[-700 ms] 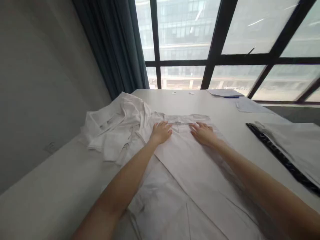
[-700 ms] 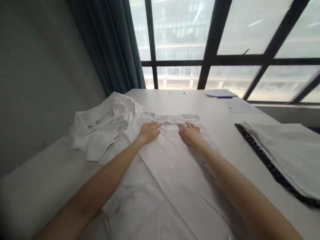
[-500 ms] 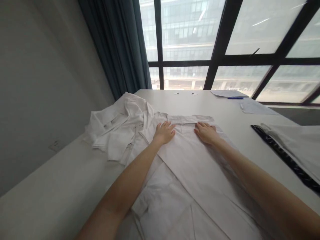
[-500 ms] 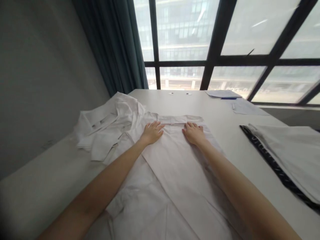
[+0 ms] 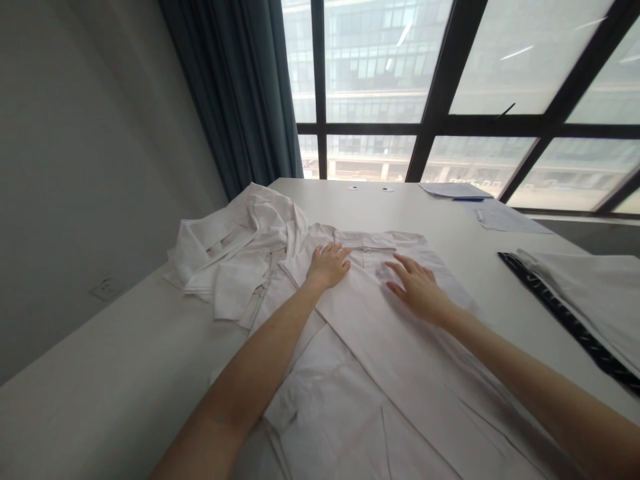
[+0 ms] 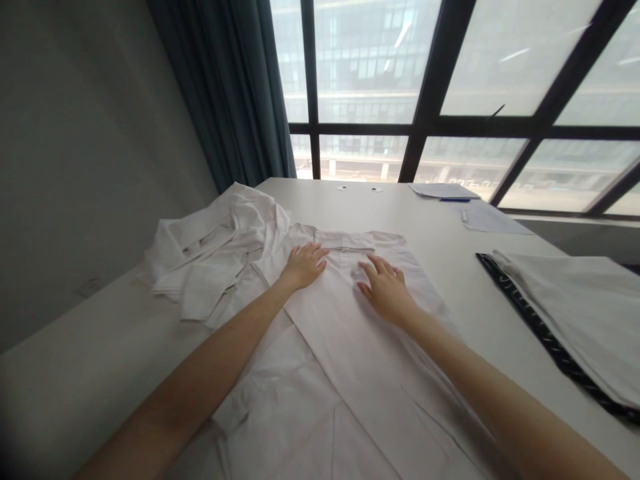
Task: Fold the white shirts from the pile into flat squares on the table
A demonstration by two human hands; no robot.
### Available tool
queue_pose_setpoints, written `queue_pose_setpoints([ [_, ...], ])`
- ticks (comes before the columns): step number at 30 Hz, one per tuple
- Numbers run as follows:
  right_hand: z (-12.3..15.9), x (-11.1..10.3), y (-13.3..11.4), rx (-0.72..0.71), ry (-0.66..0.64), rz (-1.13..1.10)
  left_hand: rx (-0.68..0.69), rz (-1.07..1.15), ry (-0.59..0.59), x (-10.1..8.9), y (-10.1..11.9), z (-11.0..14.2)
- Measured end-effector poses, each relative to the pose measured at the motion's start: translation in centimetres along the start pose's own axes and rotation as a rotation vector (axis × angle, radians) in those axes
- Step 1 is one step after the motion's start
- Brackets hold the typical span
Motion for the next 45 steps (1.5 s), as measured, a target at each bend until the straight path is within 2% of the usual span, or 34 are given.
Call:
queue_pose_setpoints([
  [3, 5.2, 0.1, -3.9, -0.304, -0.049, -0.092, -0.007, -0.006, -0.022, 0.2, 0.0, -0.1],
  [5, 8.3, 0.6, -5.2, -0.378, -0.118, -0.134, -0.013, -0.009, -0.042, 0.3, -0.1, -0.2],
  [8, 11.0, 1.0, -5.2, -0.352, -0.169, -0.17, -0.018, -0.009, -0.076, 0.5, -0.2, -0.2],
  [13, 12.7, 0.8, -3.9, -0.302, -0.181, -0.155, -0.037, -0.006, -0.123, 0.7, -0.6, -0.4],
  [19, 15.2, 0.5, -2.6, -0.282, -0.148, -0.139, -0.137, -0.012, -0.152, 0.5, -3.4, -0.8],
  [23, 16.1, 0.4, -2.2, -0.269, -0.139, -0.121, -0.18, -0.034, -0.154, 0.1, -5.1, -1.1],
  [27, 16.0, 0.2, -2.3, -0.265, -0.144, -0.133, -0.245, -0.082, -0.102, -0.8, -5.3, -1.0],
  [30, 15.9, 0.1, -2.4, -0.264, -0.148, -0.144, -0.276, -0.13, -0.034, -1.9, -4.0, -0.5],
  [32, 15.9, 0.1, -2.4, -0.262, -0.142, -0.145, -0.256, -0.151, -0.004, -2.4, -2.1, 0.3],
  [34, 15.9, 0.2, -2.3, -0.262, -0.139, -0.143, -0.19, -0.154, 0.002, -2.3, 0.8, 1.7],
  [37, 15.9, 0.3, -2.3, -0.259, -0.147, -0.148, -0.037, -0.125, -0.04, -1.3, 5.5, 4.9],
  [39, 15.9, 0.3, -2.3, -0.253, -0.154, -0.155, 0.05, -0.104, -0.071, -0.6, 7.5, 7.0],
  [41, 15.8, 0.2, -2.3, -0.247, -0.162, -0.16, 0.099, -0.091, -0.093, -0.2, 7.8, 8.3],
  [45, 15.8, 0.0, -2.2, -0.235, -0.181, -0.174, 0.144, -0.09, -0.121, -0.4, 5.6, 8.7],
])
Point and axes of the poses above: each hand's wrist, its own z-axis away from the middle knuckle, its own x-axis out of the palm, y = z × x, the point moved 6 cm from there along -z, towards the middle knuckle, and after that the axes turned 1 degree about -y, right-handed, at the moved point
